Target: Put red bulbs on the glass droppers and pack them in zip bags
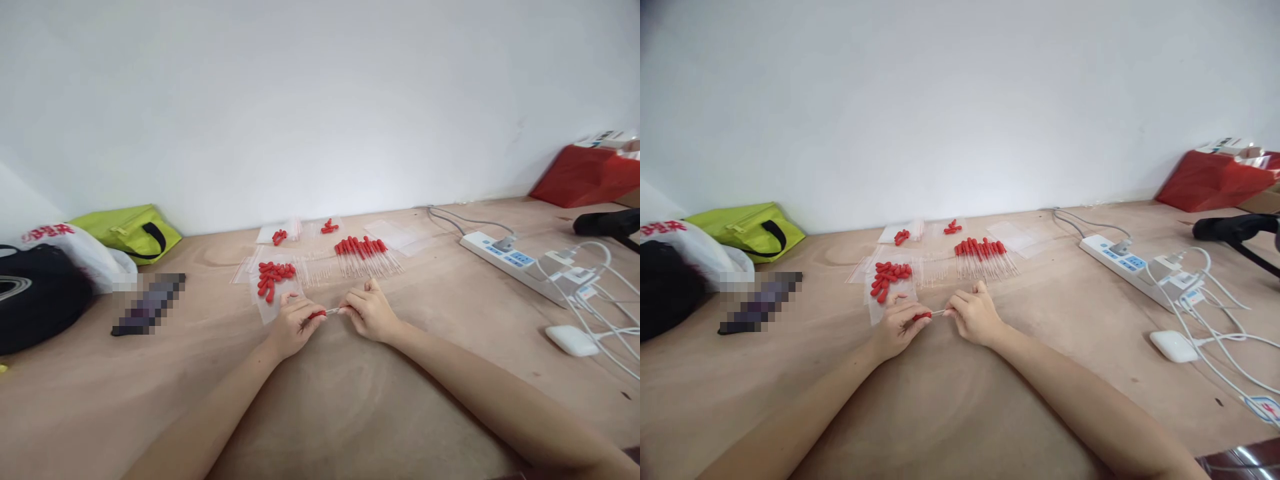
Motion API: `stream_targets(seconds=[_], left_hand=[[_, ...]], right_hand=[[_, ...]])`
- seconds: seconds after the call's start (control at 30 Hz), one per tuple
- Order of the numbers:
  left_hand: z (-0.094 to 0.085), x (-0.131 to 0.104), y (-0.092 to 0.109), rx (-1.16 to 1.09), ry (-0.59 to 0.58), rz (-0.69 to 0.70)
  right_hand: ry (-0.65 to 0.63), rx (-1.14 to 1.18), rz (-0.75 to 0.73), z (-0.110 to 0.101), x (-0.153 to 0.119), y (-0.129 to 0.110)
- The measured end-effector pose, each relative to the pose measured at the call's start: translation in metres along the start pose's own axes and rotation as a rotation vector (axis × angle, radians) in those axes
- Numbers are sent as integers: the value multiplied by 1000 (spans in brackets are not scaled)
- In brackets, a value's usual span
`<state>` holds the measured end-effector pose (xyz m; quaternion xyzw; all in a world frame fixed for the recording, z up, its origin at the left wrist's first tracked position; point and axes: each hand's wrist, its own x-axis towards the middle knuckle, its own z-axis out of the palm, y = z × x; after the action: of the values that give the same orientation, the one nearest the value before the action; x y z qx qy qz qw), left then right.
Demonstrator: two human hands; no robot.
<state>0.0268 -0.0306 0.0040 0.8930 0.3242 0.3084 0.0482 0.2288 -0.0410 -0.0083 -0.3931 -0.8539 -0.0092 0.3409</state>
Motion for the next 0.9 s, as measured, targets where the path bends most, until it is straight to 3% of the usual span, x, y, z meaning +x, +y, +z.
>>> stream_targets(seconds=[0.33, 0.57, 0.73, 0.83, 0.9], left_hand=[[4, -2, -2, 53, -26, 16], [3, 1, -11, 57, 54, -36], [3, -1, -15, 98, 41, -74], [3, 0, -17, 175, 85, -203], [3, 0, -18, 217, 104, -305]], right_hand=[[-10, 9, 10, 6, 0, -6], [-56, -137, 2, 1, 6, -2], [-93, -237, -37, 2, 5, 2], [-88, -272, 43, 2, 7, 6], [-56, -280, 200, 2, 11, 10]])
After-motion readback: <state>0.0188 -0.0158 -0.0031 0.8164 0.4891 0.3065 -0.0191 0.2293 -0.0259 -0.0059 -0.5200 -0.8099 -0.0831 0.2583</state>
